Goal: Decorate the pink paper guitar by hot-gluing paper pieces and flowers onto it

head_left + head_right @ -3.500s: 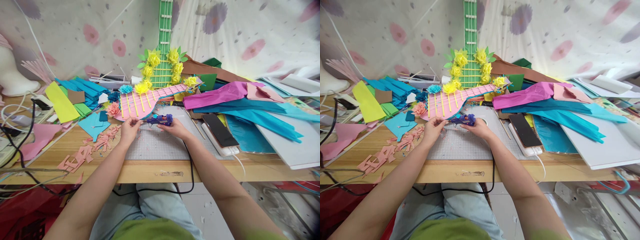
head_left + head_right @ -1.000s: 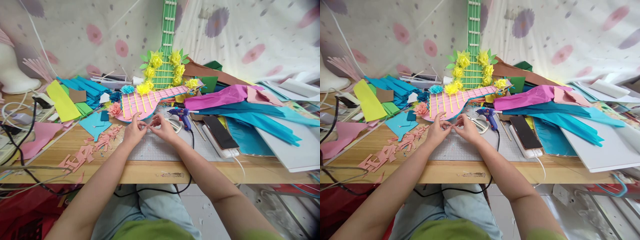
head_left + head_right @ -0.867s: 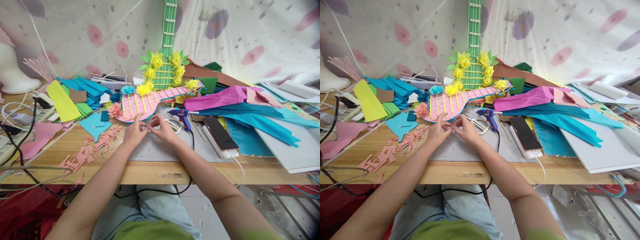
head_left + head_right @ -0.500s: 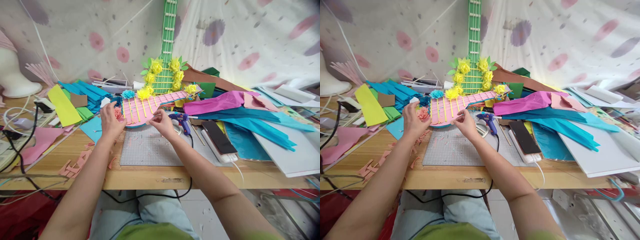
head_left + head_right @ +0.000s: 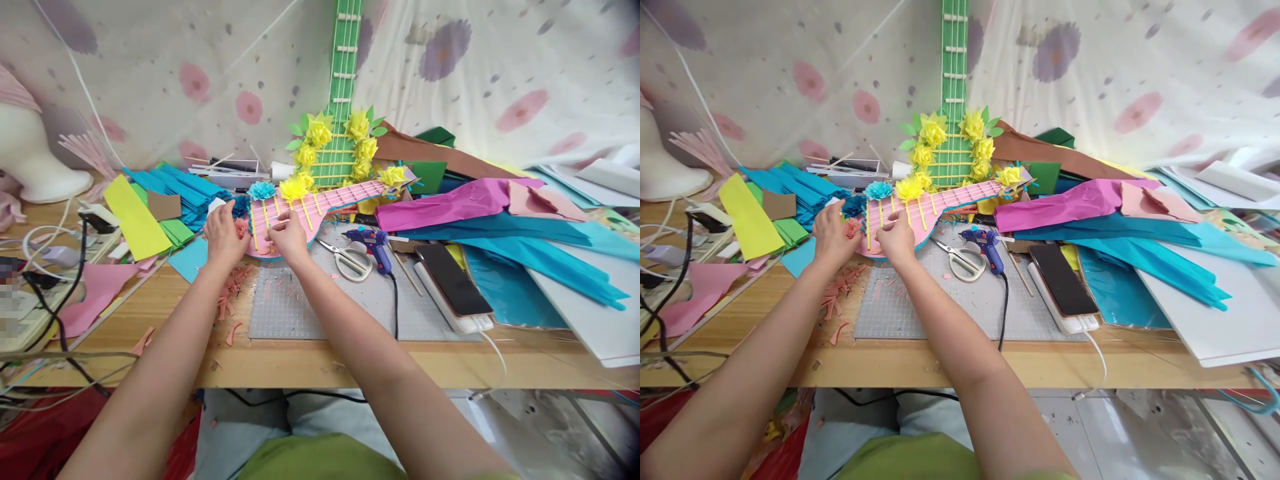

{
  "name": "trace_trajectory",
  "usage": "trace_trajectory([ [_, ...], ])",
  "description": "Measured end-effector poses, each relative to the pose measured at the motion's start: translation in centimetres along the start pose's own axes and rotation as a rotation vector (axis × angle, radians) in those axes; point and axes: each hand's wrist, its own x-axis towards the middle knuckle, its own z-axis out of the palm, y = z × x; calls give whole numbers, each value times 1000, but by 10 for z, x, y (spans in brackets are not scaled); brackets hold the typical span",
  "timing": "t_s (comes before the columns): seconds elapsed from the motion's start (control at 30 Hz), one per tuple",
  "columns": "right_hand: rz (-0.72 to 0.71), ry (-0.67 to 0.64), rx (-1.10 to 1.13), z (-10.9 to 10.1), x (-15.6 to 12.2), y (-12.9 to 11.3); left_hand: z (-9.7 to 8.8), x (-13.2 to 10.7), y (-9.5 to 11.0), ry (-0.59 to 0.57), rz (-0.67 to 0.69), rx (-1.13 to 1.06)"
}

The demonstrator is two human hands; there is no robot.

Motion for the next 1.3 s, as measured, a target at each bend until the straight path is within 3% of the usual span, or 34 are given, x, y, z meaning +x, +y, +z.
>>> trace_trajectory([
  [0.2,18,0,-210,11,1,-8,2,2,-16,15,-1,-99],
  [0.57,108,20,-384,28,-9,-19,0,-1,-30,-19,-20,-162],
  [0.77,150,12,-379,32,-8,-23,0,-1,-29,-9,-16,-138],
  [1.1,147,26,-390,34,-9,-23,-1,1,-29,-91,143,-148],
  [1.3,147,43,-379,36,-9,-22,-3,0,-27,-112,160,-94],
])
